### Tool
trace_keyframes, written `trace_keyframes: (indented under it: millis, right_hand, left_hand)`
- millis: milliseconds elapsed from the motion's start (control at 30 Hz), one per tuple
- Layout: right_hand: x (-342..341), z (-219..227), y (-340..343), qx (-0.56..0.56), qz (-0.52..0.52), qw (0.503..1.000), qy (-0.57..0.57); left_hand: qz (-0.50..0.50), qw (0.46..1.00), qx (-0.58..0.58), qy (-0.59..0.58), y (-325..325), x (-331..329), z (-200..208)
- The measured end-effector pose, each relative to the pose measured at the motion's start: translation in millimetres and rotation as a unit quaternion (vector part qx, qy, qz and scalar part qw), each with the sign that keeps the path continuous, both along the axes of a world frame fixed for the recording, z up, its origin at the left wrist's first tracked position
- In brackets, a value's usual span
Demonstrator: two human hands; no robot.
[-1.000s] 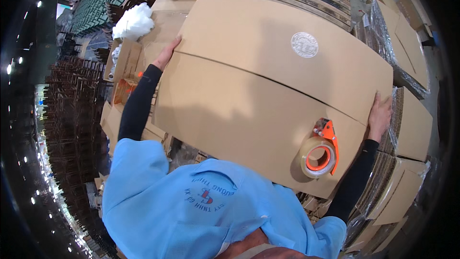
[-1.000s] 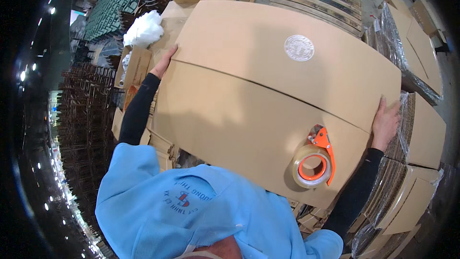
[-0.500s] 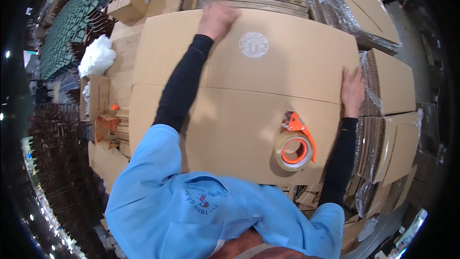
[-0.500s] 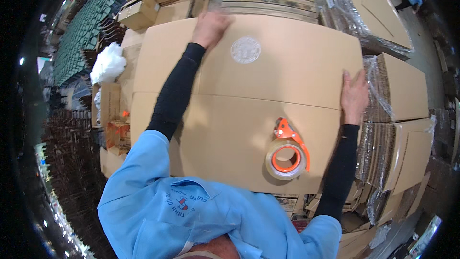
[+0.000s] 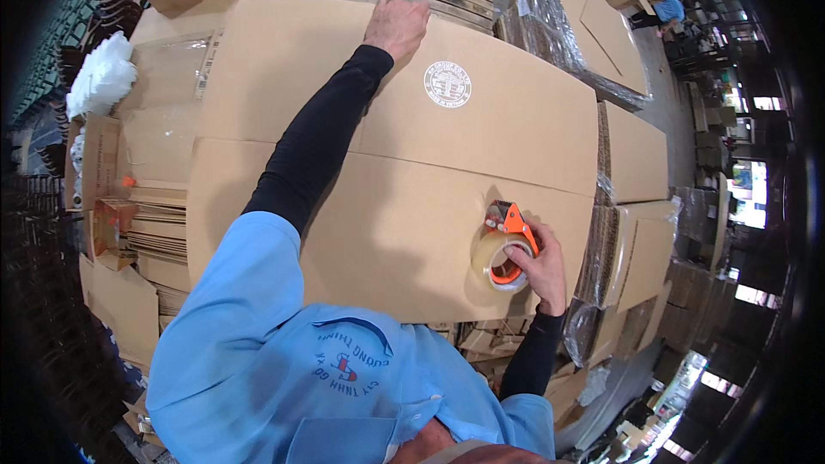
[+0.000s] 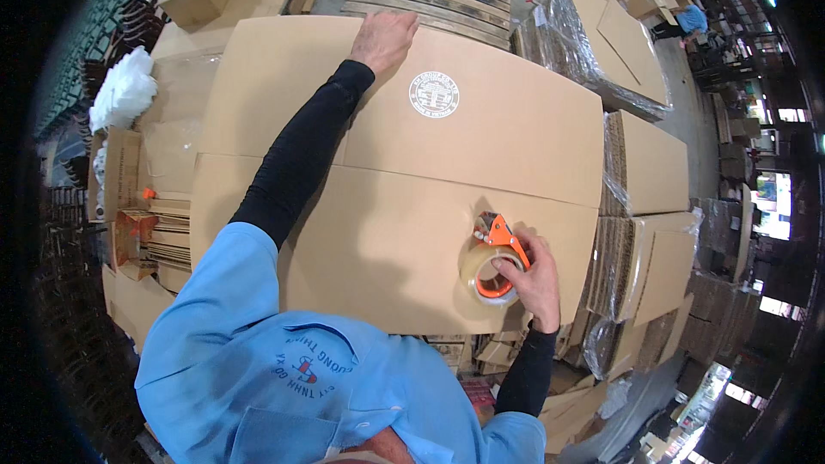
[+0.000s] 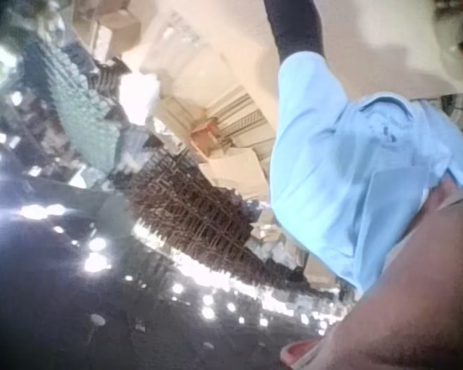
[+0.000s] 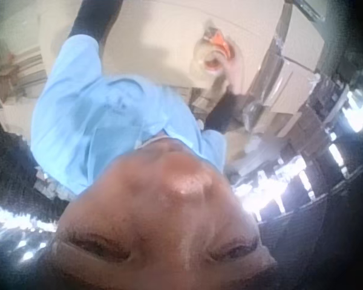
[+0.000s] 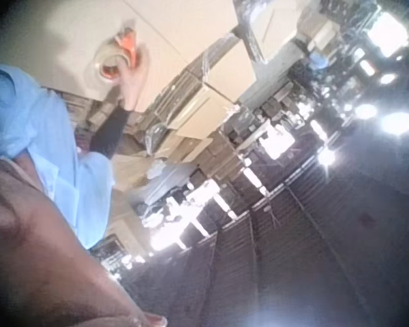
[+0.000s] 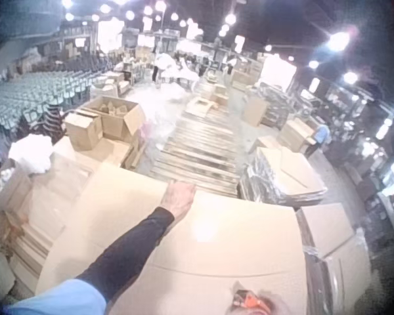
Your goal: The person places a wrapped wooden chair into a cardboard box, adds cardboard dividers, and seals the box with packing tape. The person then moves to another box and repeats the process.
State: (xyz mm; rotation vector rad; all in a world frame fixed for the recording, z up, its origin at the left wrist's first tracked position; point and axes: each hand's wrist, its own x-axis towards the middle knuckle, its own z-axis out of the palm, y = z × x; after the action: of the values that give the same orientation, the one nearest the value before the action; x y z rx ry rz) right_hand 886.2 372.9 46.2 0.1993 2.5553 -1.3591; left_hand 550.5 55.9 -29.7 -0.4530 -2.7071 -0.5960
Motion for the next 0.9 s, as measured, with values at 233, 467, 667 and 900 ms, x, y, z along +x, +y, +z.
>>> trace_keyframes:
  millis: [233,467,667,900]
  right_hand:
    - [19.8,16.9,-45.8,0.285,0.127,0.943,0.118]
    - [46.7,21.6,-55.7,-0.006,-0.160,0.983,-0.088]
    - [-61.2,115.7,-83.2,-0.277,-0.159,0.947,-0.045]
    - [-245.1,131.1,-135.3,0.274,0.047,0.856,0.435]
  left_hand:
    - [0.000,1.000,0.021,0.016,1.0,-5.2,-8.0]
    - [0.006,1.000,0.027,-0.010,16.7,1.2,-2.3]
    - [0.018,0.999,0.044,0.003,8.2,8.7,1.5]
    - [0.038,0.998,0.045,0.017,7.2,10.6,1.1]
